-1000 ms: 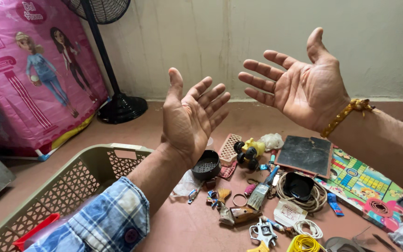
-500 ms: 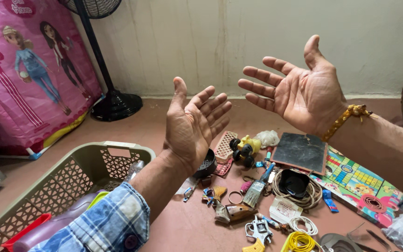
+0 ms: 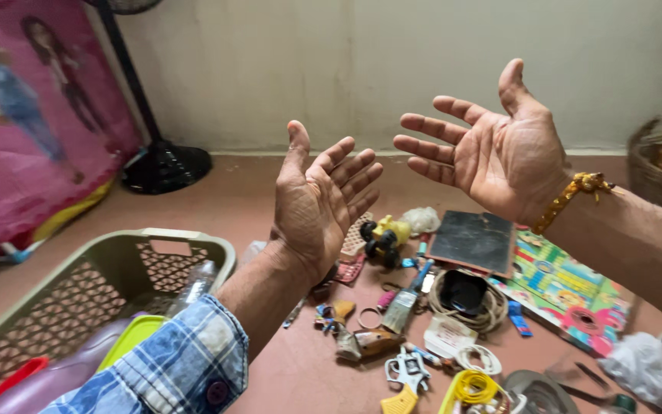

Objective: The person sits on the floor and sorts through a pile of miscellaneous items. They pick up various objects, including a toy, a blue container, a yellow lid, a remote control, a plastic bottle, and a green bottle, inspecting each one before placing it into a nearby laundry basket.

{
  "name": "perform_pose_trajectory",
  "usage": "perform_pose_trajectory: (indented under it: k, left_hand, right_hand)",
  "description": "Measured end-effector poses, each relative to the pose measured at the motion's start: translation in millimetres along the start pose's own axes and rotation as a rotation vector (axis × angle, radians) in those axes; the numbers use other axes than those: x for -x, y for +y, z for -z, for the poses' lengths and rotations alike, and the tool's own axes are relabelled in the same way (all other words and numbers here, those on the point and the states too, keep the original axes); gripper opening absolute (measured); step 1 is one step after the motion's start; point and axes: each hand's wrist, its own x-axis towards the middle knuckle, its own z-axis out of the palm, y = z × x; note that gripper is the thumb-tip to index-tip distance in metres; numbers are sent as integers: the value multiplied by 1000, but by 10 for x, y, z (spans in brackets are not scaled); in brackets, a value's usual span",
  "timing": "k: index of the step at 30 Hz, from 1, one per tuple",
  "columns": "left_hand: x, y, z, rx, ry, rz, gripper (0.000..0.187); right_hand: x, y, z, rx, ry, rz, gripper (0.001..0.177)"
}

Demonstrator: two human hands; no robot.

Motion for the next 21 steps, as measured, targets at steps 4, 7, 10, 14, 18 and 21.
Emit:
perform_pose_trajectory:
  k: [4,7,10,14,18,21]
  left_hand:
    - [-116,-178,-127,59,-20,32,114]
    - [-217,-331,-310,96,-39,56,114]
    - [-280,-480,-540,139,-74,73,113]
    - [-290,-626,-863,165,-132,86,113]
    - [-297,-710,-1088,222,-175,77,111]
    - [-332,-819,-1223,264,-194,87,111]
  right_hand:
    - [175,-162,84,58,36,-1,95]
    - [379,-307,158,130,90,13,95]
    - [625,-429,229,178,168,14,94]
    - [901,-564,274,207,258,5,94]
    - [1134,-669,272,238,322,5,95]
    - [1260,-732,273,245,331,27,93]
